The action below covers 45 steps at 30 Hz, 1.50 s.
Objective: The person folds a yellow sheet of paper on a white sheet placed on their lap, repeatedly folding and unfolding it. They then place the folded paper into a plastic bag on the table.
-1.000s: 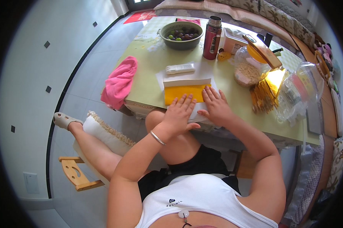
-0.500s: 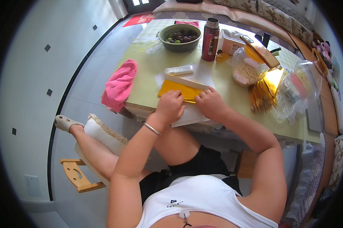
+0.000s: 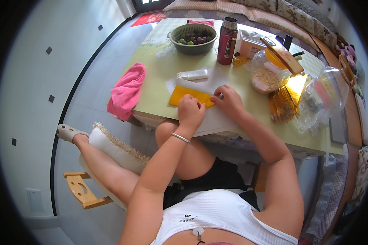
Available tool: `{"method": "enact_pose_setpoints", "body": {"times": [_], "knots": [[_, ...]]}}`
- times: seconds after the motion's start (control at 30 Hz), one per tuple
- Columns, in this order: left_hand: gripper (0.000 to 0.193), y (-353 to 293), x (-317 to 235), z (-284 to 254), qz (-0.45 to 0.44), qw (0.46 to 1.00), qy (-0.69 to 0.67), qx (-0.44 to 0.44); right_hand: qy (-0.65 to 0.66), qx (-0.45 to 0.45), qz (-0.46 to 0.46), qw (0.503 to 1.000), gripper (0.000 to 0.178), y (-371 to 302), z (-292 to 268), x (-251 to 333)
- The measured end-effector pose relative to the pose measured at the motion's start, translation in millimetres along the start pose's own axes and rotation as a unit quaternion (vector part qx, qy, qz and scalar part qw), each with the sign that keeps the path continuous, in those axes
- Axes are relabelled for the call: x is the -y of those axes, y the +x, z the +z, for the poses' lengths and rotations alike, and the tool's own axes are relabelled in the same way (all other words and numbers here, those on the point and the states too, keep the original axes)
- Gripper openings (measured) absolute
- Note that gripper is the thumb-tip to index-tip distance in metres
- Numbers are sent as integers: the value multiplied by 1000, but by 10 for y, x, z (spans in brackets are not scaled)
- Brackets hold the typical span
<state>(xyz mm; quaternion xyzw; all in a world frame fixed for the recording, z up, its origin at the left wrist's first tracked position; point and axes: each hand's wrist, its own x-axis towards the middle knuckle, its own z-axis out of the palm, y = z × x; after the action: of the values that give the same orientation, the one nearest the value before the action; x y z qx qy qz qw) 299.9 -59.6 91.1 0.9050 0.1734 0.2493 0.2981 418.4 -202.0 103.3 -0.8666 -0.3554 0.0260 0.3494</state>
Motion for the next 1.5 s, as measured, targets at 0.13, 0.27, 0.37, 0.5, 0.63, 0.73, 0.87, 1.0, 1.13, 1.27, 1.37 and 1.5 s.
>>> {"method": "enact_pose_setpoints", "body": {"times": [0.13,0.27,0.37,0.5,0.63,0.73,0.87,1.0,1.13,1.27,1.37,1.5], "knots": [[18,22,-6,32,-11,1000,29,1,-144,-84,-210,963,45,-161,78,-79],[18,55,24,98,-19,998,55,-8,-199,64,-279,937,74,-450,69,23],[20,79,65,130,-3,996,75,-42,-203,103,-268,936,88,-503,101,58],[21,101,79,147,3,996,79,-42,-212,108,-263,935,93,-475,108,48],[21,99,58,149,-1,995,88,-43,-218,115,-259,934,94,-467,103,50],[20,101,48,160,-6,995,88,-40,-217,115,-252,936,95,-473,100,60],[20,104,55,149,-1,994,99,-46,-225,106,-256,934,95,-483,89,93],[23,116,2,114,-44,994,94,25,-218,93,-266,934,95,-488,105,48],[24,120,13,118,-43,994,96,21,-218,107,-257,935,96,-476,102,61],[24,114,21,130,-36,994,100,15,-206,119,-244,940,99,-470,93,85],[17,80,41,40,26,997,63,-25,-193,130,-237,943,99,-453,109,71],[11,3,124,-292,34,995,81,48,-197,166,-242,936,88,-432,41,137]]}}
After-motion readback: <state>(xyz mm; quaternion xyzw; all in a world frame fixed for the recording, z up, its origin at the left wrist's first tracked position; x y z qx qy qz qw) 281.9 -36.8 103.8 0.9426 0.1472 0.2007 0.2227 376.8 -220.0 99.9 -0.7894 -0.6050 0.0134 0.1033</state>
